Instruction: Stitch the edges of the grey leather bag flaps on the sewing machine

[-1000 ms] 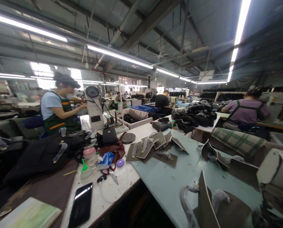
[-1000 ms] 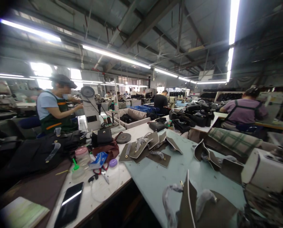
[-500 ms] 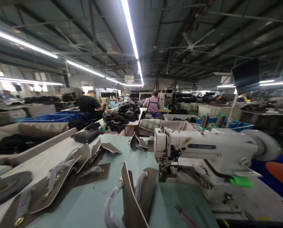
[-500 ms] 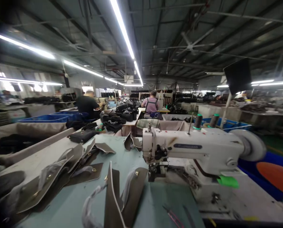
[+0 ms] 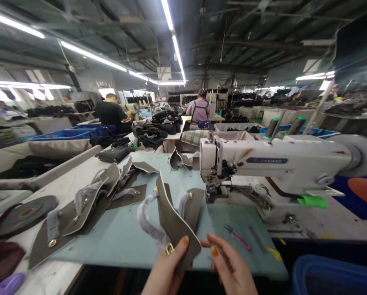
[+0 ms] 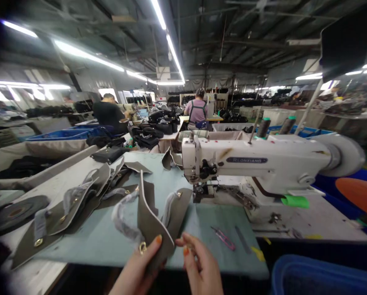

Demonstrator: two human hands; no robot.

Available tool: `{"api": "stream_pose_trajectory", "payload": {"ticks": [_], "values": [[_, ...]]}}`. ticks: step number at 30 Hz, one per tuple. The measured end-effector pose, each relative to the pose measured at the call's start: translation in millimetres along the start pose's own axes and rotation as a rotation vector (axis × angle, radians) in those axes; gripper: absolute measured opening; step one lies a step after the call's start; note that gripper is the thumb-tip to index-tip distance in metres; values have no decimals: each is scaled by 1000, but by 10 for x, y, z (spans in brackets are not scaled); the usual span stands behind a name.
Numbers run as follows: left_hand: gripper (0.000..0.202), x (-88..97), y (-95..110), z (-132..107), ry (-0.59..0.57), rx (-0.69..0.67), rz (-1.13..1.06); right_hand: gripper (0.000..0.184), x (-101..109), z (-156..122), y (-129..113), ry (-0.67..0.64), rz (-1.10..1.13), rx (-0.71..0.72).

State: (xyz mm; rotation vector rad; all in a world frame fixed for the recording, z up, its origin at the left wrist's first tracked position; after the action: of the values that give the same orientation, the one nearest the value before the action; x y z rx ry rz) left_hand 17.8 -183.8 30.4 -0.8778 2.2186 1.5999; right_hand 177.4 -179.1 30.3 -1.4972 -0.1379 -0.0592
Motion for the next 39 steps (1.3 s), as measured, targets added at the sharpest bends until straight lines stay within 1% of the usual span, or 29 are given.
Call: {"api": "stream_pose_trajectory", "payload": {"ticks": [1, 3, 8, 11, 15, 17, 19, 21, 23, 25, 27, 29, 33, 36, 39], "values": [[34, 0, 29, 8, 27, -18, -12, 44, 29, -14, -5, -6, -8, -21], [36, -8, 80, 15, 63, -39, -23, 40, 64, -36, -51, -64, -34, -20], [36, -31, 121, -11, 75, -3, -17, 34, 28, -38, -213, -171, -26, -21], [37, -25, 90, -29, 63, 18, -8, 31, -38, -7, -282, -202, -64, 17], [34, -23, 51, -25, 20, 17, 14, 34, -124, 83, -296, -178, -122, 42], [32, -15, 55, -9, 14, -10, 33, 38, -157, 131, -265, -167, -124, 24], [30, 4, 65, 26, -8, -18, 63, 40, -183, 174, -215, -172, -79, -10], [29, 24, 72, 88, -75, 3, 97, 42, -207, 219, -157, -183, -6, -55], [28, 38, 83, 185, -125, 7, 108, 45, -237, 280, -102, -184, 55, -100], [27, 30, 103, 322, -119, -12, 110, 47, -274, 372, -48, -170, 100, -136], [25, -19, 127, 494, -97, -12, 137, 48, -304, 504, 14, -140, 147, -176], [27, -117, 144, 695, -123, 30, 182, 48, -308, 671, 89, -118, 179, -215], [26, -354, 136, 1131, -249, 115, 198, 43, -206, 1035, 244, -119, 172, -244], [21, -448, 78, 1428, -261, 133, 199, 39, -109, 1241, 354, -90, 117, -247], [18, -473, 25, 1647, -251, 141, 210, 39, -81, 1355, 451, -38, 56, -254]]}}
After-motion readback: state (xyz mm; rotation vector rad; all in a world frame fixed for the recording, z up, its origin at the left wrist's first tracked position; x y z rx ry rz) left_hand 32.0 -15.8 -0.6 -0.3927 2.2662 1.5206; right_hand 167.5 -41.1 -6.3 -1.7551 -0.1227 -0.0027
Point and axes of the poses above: each hand's wrist, its own z-axis towards the middle knuckle, its own x-axis out of the back of the hand, y = z × x, the point moved 2 cm from there along z, towards the middle knuckle, and after that the axes turned 3 degrees about -x, right-handed, at the moved point
